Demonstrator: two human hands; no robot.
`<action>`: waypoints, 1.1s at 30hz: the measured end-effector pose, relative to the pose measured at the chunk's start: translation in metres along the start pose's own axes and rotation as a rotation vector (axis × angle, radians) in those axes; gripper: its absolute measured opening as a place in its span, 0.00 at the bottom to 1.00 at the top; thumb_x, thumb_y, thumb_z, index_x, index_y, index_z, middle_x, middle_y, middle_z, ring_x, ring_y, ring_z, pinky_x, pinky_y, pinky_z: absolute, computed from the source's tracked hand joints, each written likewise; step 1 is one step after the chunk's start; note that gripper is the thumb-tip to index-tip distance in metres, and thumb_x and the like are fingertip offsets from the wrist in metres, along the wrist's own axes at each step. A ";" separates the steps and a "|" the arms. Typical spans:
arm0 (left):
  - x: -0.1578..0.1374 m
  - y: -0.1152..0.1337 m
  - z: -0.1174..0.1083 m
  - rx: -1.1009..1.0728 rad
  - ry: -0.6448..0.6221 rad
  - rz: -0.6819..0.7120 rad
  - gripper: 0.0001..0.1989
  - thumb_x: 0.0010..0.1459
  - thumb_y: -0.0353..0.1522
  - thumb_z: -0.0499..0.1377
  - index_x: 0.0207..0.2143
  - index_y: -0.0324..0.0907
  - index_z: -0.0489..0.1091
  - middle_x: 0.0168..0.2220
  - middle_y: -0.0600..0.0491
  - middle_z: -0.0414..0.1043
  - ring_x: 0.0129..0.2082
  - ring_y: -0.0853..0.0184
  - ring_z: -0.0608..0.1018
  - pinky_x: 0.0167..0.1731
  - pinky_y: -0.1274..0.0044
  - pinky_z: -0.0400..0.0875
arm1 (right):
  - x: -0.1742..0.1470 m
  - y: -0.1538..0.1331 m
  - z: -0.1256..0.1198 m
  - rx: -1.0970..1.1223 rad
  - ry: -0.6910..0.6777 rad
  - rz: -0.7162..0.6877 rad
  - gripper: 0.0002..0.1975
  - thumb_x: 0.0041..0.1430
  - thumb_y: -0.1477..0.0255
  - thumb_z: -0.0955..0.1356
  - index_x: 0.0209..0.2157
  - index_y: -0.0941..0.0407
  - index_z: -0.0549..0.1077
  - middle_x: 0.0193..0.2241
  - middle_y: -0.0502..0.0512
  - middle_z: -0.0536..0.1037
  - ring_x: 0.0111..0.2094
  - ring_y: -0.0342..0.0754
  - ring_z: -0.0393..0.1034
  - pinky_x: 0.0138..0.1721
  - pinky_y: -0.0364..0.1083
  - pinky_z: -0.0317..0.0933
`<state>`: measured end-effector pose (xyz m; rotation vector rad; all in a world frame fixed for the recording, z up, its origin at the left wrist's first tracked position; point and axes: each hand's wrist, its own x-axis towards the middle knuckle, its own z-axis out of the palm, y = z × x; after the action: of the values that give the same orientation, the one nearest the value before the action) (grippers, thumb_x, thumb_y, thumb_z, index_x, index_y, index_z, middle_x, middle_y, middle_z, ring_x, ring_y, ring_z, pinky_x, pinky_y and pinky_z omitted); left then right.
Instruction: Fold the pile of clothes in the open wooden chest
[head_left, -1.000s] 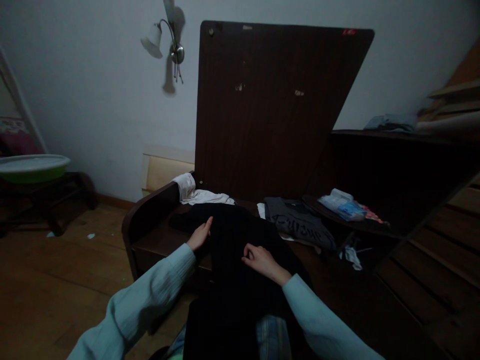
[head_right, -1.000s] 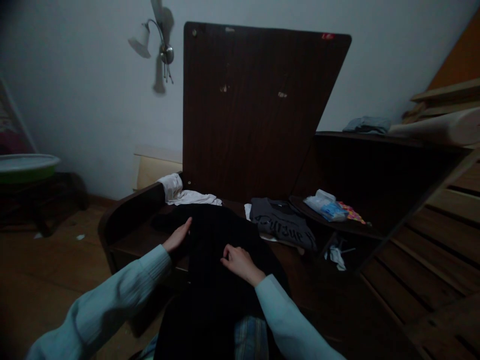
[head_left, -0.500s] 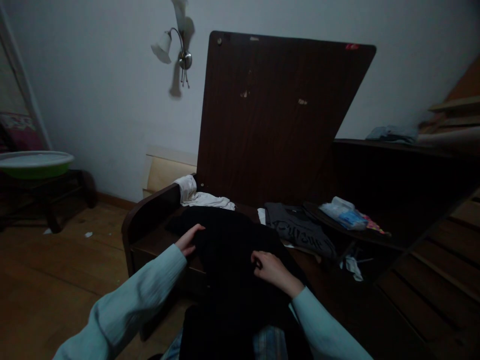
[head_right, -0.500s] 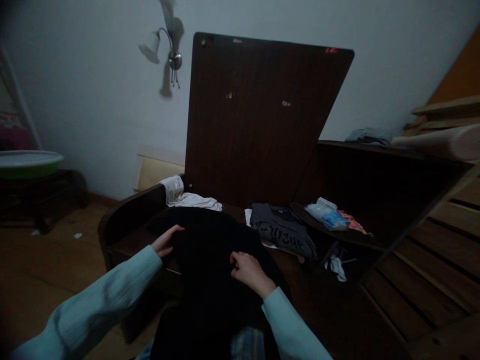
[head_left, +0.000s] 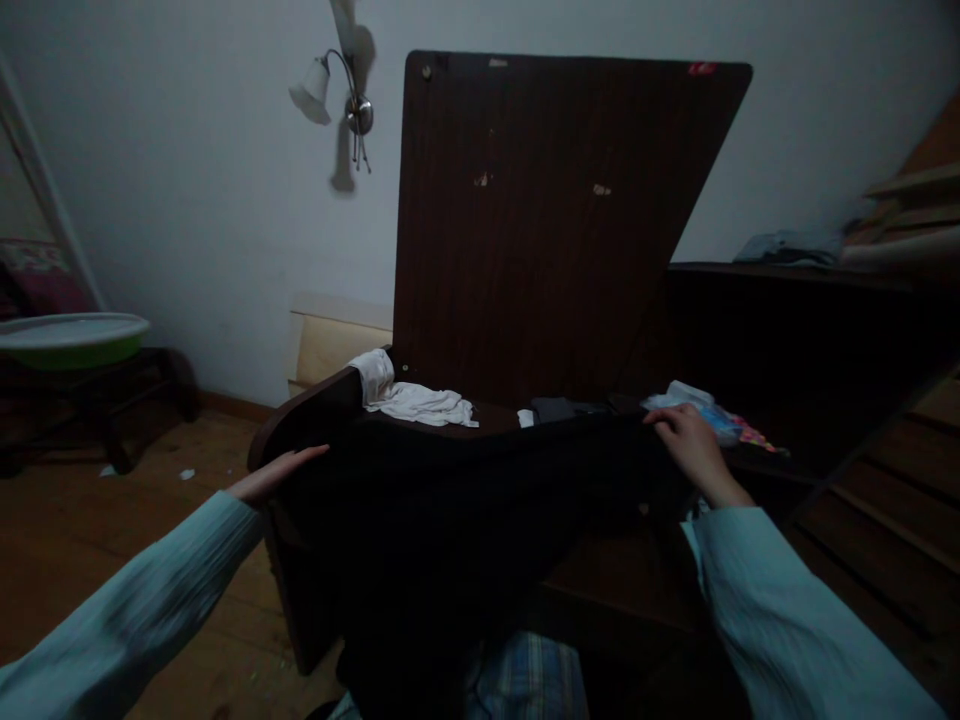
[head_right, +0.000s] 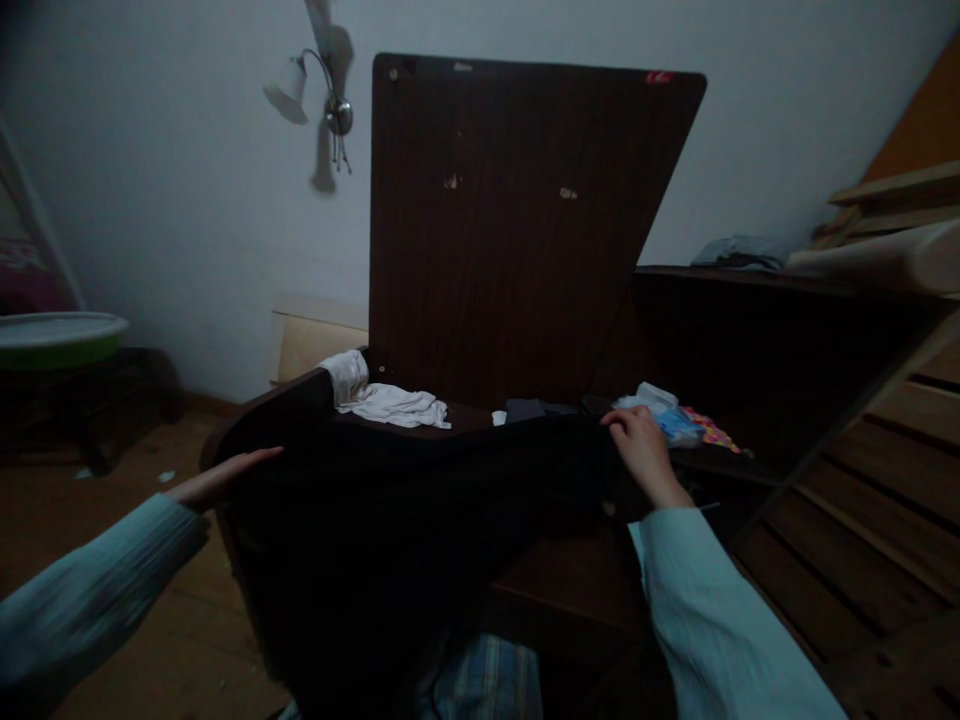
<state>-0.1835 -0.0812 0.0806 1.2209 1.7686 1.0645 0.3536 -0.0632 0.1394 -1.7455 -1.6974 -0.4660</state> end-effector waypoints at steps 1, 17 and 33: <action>0.002 -0.003 -0.008 0.090 -0.012 0.006 0.15 0.44 0.42 0.54 0.29 0.39 0.69 0.32 0.52 0.74 0.38 0.63 0.74 0.35 0.77 0.68 | 0.000 0.005 -0.001 -0.028 0.012 0.035 0.11 0.47 0.78 0.59 0.27 0.59 0.72 0.27 0.57 0.66 0.33 0.49 0.62 0.38 0.46 0.55; 0.033 0.031 0.110 0.897 -0.116 0.880 0.10 0.53 0.33 0.50 0.35 0.38 0.65 0.39 0.46 0.69 0.41 0.62 0.70 0.41 0.73 0.63 | -0.038 -0.086 0.041 0.023 0.087 -0.202 0.12 0.49 0.78 0.58 0.29 0.56 0.71 0.31 0.56 0.70 0.36 0.50 0.62 0.38 0.48 0.57; 0.065 0.002 0.135 1.009 -0.127 0.705 0.13 0.48 0.22 0.51 0.38 0.36 0.65 0.39 0.45 0.65 0.42 0.62 0.69 0.41 0.75 0.63 | -0.055 -0.137 0.094 0.330 -0.302 -0.248 0.16 0.49 0.83 0.56 0.34 0.56 0.70 0.36 0.54 0.73 0.40 0.45 0.65 0.45 0.45 0.57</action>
<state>-0.0815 0.0114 0.0223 2.5840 1.8411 0.3320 0.1969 -0.0488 0.0628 -1.4251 -2.0808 -0.0180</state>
